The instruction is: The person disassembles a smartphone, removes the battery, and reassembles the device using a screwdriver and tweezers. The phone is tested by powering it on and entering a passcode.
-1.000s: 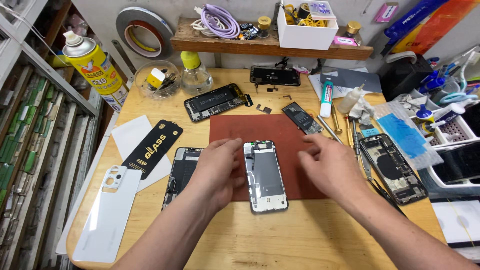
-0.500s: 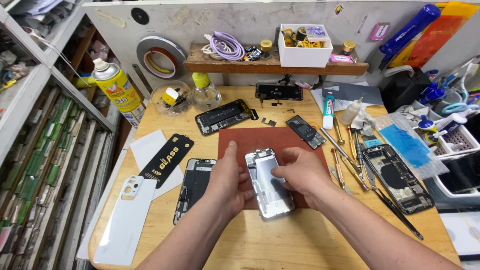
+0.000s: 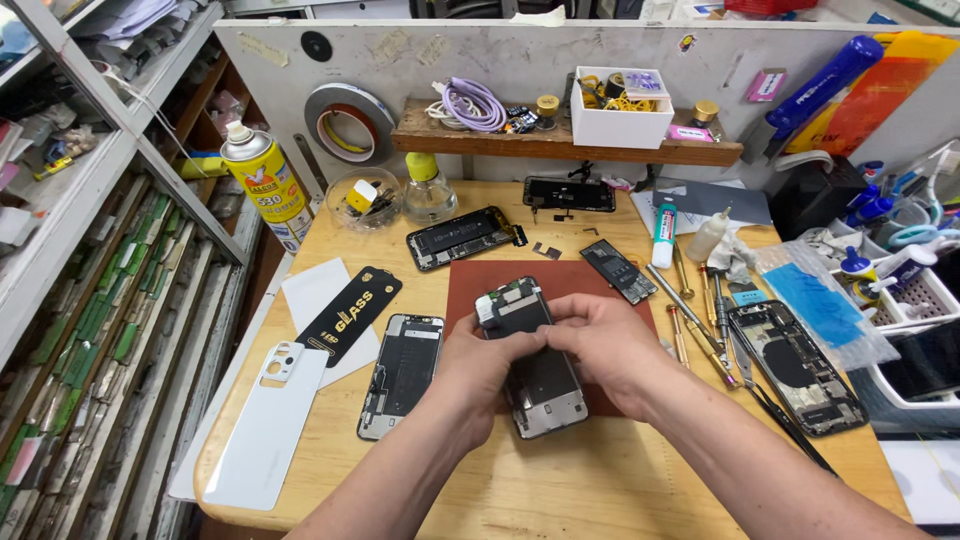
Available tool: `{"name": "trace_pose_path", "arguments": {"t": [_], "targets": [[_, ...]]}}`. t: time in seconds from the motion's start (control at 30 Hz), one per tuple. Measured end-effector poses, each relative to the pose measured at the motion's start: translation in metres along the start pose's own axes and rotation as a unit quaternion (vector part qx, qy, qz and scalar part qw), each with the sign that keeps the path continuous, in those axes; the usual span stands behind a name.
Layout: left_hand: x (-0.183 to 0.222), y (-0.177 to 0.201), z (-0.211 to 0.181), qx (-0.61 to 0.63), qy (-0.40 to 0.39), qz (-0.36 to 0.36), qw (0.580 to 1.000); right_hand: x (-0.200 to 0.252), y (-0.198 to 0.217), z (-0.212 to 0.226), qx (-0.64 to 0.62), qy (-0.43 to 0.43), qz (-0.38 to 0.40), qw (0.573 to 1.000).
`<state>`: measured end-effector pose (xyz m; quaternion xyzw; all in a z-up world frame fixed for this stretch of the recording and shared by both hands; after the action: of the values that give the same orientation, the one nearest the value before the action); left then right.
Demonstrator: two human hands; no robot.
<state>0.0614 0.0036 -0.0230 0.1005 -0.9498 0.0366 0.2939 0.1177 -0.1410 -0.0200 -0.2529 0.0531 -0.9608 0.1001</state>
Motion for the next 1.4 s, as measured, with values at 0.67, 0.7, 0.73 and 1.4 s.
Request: {"name": "trace_pose_path", "arguments": {"t": [0.67, 0.7, 0.73, 1.4], "targets": [[-0.040, -0.031, -0.005, 0.040, 0.032, 0.093, 0.994, 0.011, 0.035, -0.025, -0.129, -0.067, 0.040, 0.989], [-0.042, -0.034, -0.001, 0.040, 0.041, 0.101, 0.993, 0.009, 0.037, -0.027, -0.136, -0.071, 0.040, 0.987], [-0.043, -0.036, 0.001, 0.030, 0.040, 0.099, 0.994, 0.008, 0.039, -0.030, -0.144, -0.075, 0.041, 0.986], [-0.039, -0.038, 0.017, 0.100, 0.094, 0.072, 0.988, -0.003, 0.075, -0.001, 0.112, 0.104, -0.087, 0.984]]}}
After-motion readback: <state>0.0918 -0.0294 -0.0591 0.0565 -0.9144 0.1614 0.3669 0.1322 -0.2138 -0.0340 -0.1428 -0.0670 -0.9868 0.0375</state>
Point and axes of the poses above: each hand's wrist, its own x-axis away from the middle knuckle, its own y-axis out of the back of the hand, z = x × y, the point moved 9 cm from there along -x, towards the middle knuckle, and after that the axes turned 12 degrees about -x, right-handed, at the moved point
